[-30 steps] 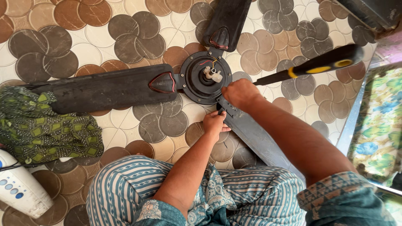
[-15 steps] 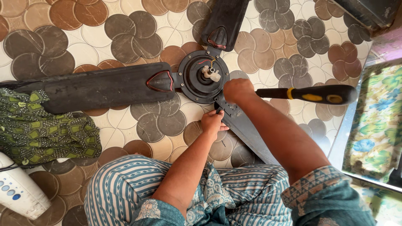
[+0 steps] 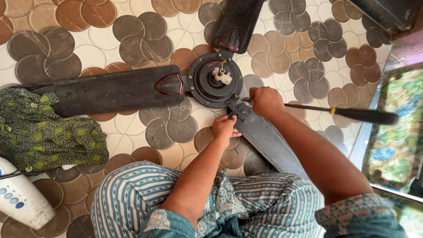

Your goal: The person sits on the floor and uses a screwdriver to remove and reattach screws on the central hub of a ceiling fan. They repeatedly loosen and tighten the screws while adjusting the fan blades.

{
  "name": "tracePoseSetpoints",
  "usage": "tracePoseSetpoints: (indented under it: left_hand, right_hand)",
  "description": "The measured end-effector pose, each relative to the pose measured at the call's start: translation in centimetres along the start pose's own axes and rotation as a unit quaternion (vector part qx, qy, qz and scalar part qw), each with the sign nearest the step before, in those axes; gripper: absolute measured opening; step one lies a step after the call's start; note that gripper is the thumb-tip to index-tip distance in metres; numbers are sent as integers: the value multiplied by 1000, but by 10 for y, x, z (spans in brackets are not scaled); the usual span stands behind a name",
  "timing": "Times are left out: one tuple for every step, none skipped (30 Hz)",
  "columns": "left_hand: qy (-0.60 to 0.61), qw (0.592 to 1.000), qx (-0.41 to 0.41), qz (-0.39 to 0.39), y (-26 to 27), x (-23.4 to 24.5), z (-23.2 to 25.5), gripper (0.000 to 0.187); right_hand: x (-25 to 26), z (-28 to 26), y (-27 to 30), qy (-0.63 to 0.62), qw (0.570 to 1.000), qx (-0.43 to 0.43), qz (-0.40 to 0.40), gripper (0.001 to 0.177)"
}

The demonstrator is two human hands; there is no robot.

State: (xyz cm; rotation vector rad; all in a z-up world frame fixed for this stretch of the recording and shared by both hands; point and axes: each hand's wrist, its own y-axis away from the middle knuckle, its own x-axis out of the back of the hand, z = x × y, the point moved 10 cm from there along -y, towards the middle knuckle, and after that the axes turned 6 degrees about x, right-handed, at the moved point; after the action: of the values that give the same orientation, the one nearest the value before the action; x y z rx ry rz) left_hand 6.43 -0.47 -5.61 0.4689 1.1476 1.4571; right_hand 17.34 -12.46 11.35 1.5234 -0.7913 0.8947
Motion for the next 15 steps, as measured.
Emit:
tracePoseSetpoints:
  left_hand:
    - [-1, 1000, -2, -1, -1, 0, 1, 26]
    - [-1, 1000, -4, -1, -2, -1, 1, 26]
    - [-2, 1000, -4, -2, -2, 0, 0, 26]
    - [-1, 1000, -1, -3, -2, 0, -2, 26]
    - [2, 1000, -2, -6, -3, 0, -1, 26]
    - [4, 1000, -2, -8, -4, -1, -1, 25]
    - [3, 1000, -5, -9, -5, 0, -2, 26]
    - [3, 1000, -8, -10, -6, 1, -2, 26]
    - [4, 1000, -11, -10, -8, 1, -5, 26]
    - [5, 1000, -14, -20, -9, -1, -7, 26]
    - [8, 999, -17, -29, -11, -2, -9, 26]
    - [11, 999, -21, -37, -14, -3, -10, 26]
    - [0, 999, -23, -46, -17, -1, -11, 26]
    - [-11, 998, -26, -55, -19, 0, -10, 27]
    - [-24, 997, -29, -64, -22, 4, -7, 28]
  right_hand:
    - [8, -4, 4, 6, 999, 33, 31, 24]
    - [17, -8, 9, 11, 996, 66, 62, 29]
    - [22, -12, 15, 16, 991, 98, 92, 35]
    - [17, -7, 20, 15, 993, 84, 77, 36]
    - [13, -1, 25, 15, 995, 71, 64, 38]
    - [7, 5, 31, 15, 997, 57, 50, 40]
    - [3, 7, 39, 4, 996, 66, 68, 42]
    - [-2, 9, 48, -7, 994, 74, 85, 45]
    - [-8, 11, 58, -18, 991, 83, 102, 48]
    - [-18, 13, 66, -23, 990, 83, 111, 46]
    - [-28, 13, 72, -28, 989, 85, 119, 44]
    - [-37, 14, 78, -32, 988, 87, 127, 42]
    - [-46, 14, 83, -54, 985, 89, 136, 40]
    - [-55, 13, 89, -75, 983, 91, 144, 37]
    - [-61, 12, 93, -98, 979, 92, 154, 34]
